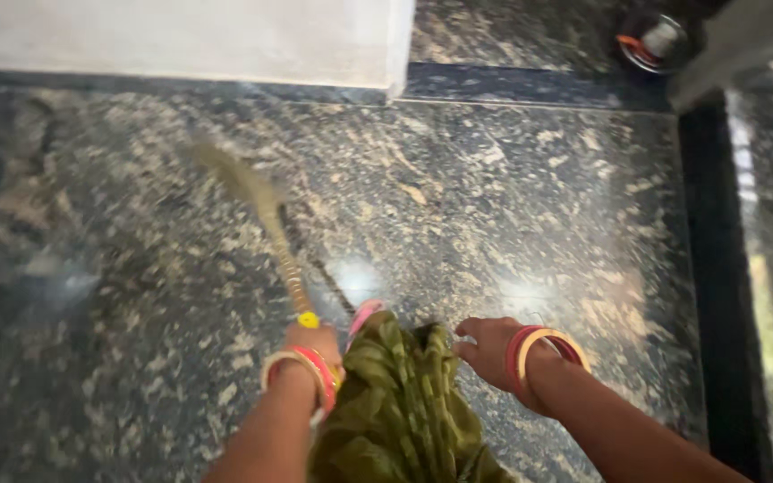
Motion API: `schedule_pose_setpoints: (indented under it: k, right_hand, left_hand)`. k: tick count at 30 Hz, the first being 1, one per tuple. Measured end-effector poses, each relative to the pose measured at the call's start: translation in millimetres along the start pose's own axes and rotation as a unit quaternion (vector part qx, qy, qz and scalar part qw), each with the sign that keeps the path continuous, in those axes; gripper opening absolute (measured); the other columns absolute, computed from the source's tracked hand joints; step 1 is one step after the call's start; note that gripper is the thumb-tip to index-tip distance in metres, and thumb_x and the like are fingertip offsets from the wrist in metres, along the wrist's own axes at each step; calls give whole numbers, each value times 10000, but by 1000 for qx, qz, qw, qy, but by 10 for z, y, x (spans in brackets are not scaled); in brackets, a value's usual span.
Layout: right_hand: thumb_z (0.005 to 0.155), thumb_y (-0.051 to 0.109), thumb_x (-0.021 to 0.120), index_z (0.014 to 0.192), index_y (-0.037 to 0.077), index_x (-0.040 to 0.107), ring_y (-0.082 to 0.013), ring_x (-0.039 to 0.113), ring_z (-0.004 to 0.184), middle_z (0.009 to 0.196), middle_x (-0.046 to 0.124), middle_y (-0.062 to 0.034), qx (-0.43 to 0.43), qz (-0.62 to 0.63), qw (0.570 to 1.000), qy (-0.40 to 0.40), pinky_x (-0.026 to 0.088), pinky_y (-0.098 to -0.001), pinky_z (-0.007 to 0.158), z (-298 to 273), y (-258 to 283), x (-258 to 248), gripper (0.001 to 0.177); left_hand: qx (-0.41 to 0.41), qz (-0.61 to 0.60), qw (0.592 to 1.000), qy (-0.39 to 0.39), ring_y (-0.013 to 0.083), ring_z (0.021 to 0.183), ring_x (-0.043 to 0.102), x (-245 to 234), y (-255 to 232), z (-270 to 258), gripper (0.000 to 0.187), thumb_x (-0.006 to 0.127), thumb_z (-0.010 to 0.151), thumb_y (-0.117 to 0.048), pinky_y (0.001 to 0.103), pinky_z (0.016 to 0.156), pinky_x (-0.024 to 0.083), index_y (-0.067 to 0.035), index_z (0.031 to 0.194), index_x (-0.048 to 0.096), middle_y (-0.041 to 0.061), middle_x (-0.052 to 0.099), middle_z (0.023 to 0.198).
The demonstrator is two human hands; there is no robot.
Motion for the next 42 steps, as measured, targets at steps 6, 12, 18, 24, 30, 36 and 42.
schedule_pose_setpoints:
  k: [6, 12, 18, 24, 30, 36, 42]
  right_hand:
    - [970, 442, 528, 1376, 198, 611, -327, 607, 1291, 1357, 663, -113, 37, 31, 999, -5, 458, -452, 1116, -13, -29, -127, 481]
    - [983, 452, 519, 1388, 203, 598, -355, 624, 1249, 1293, 688, -140, 89, 82, 993, -16, 473, -472, 1088, -55, 17, -168, 482]
    - [970, 477, 522, 1383, 229, 609, -351, 658, 1206, 1238, 724, -139, 145, 135, 980, -24, 499, -458, 1071, -201, -18, -128, 489]
    - [963, 488, 541, 1355, 202, 626, -346, 656, 1205, 1254, 707, -138, 175, 173, 968, -45, 496, -443, 1073, -282, -166, 7, 493]
    - [954, 453, 534, 1309, 206, 654, -344, 677, 1166, 1212, 729, -150, 150, 199, 967, -55, 512, -446, 1045, -166, -103, 77, 449]
    - [965, 458, 525, 1284, 192, 659, -349, 686, 1132, 1174, 733, -136, 119, 196, 969, -88, 525, -460, 1017, -123, 167, -139, 436]
    - [972, 456, 498, 1313, 213, 650, -336, 698, 1135, 1146, 757, -136, 174, 236, 955, -53, 520, -444, 1037, -297, 93, -65, 445]
  left_hand:
    - [46, 234, 965, 109, 256, 693, 654, 87, -321, 935, 255, 544, 926, -108, 411, 570, 522, -3, 1114, 680, 139, 645, 809]
    - [105, 510, 841, 149, 257, 870, 700, 617, -1004, 1036, 339, 461, 977, -222, 397, 756, 518, -60, 1145, 707, 128, 720, 925]
    - [85, 313, 916, 236, 313, 882, 701, 994, -1467, 432, 320, 530, 964, -261, 447, 759, 531, -79, 1205, 635, 159, 714, 965]
    - [162, 281, 920, 218, 369, 895, 702, 1070, -1723, -71, 377, 600, 950, -301, 496, 761, 544, -98, 1265, 564, 190, 708, 1005]
    - [335, 295, 894, 48, 412, 889, 682, 575, -1533, -289, 477, 665, 933, -352, 518, 755, 534, -142, 1333, 512, 207, 703, 1020]
    - [98, 178, 972, 116, 360, 553, 643, 358, -1462, -63, 370, 548, 987, -286, 488, 478, 483, -152, 1308, 422, 178, 650, 775]
    - [2, 160, 956, 247, 215, 440, 472, 704, -1691, 466, 144, 561, 977, -197, 392, 376, 366, -56, 971, 538, 77, 506, 625]
Point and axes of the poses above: each hand's wrist, its own z-axis towards the middle knuckle, its own x-axis out of the palm, y = z × x, the point moved 9 cm from there along z, towards the middle knuckle
